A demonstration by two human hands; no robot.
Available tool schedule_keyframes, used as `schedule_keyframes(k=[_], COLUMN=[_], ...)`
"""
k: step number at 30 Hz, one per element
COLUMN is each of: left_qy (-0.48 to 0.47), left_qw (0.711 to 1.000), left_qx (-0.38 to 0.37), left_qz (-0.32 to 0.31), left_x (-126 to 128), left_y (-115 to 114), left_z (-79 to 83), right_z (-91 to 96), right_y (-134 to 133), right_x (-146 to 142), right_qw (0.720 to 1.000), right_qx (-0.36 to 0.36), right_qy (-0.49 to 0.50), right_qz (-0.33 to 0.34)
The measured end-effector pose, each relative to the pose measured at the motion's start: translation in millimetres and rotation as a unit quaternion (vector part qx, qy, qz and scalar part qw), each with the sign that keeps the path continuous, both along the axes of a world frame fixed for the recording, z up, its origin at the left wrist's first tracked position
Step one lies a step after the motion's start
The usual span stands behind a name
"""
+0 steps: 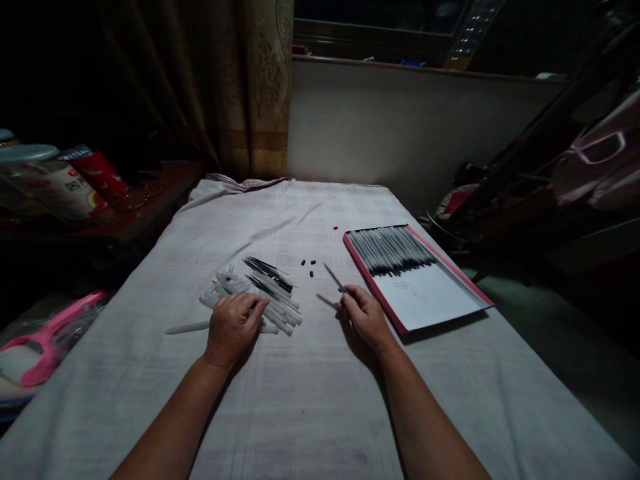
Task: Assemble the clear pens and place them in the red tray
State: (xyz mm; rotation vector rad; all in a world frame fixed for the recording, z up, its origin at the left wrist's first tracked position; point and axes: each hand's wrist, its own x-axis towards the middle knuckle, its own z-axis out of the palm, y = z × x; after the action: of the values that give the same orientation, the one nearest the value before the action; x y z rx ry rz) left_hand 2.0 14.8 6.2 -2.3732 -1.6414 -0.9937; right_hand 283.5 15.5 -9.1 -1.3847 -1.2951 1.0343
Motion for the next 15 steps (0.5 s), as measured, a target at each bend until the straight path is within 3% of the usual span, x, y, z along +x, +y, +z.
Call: schedule_keyframes(k=[6, 15], left_qy=[0.074, 0.032], left_qw=[0.995, 0.994], left_qx=[-0.061, -0.103], left_qz=[0.020, -0.019], left_x=[-14, -54], left_y=[18, 15], left_z=[9.7, 2.4], right_z=[0.5, 5.1], right_y=[1, -1], right_x=[1, -1], right_qw=[1.000, 0.998], right_qx=[0.020, 0.026], right_qy=[-0.018, -0.057], right_qz=[0.004, 0.001])
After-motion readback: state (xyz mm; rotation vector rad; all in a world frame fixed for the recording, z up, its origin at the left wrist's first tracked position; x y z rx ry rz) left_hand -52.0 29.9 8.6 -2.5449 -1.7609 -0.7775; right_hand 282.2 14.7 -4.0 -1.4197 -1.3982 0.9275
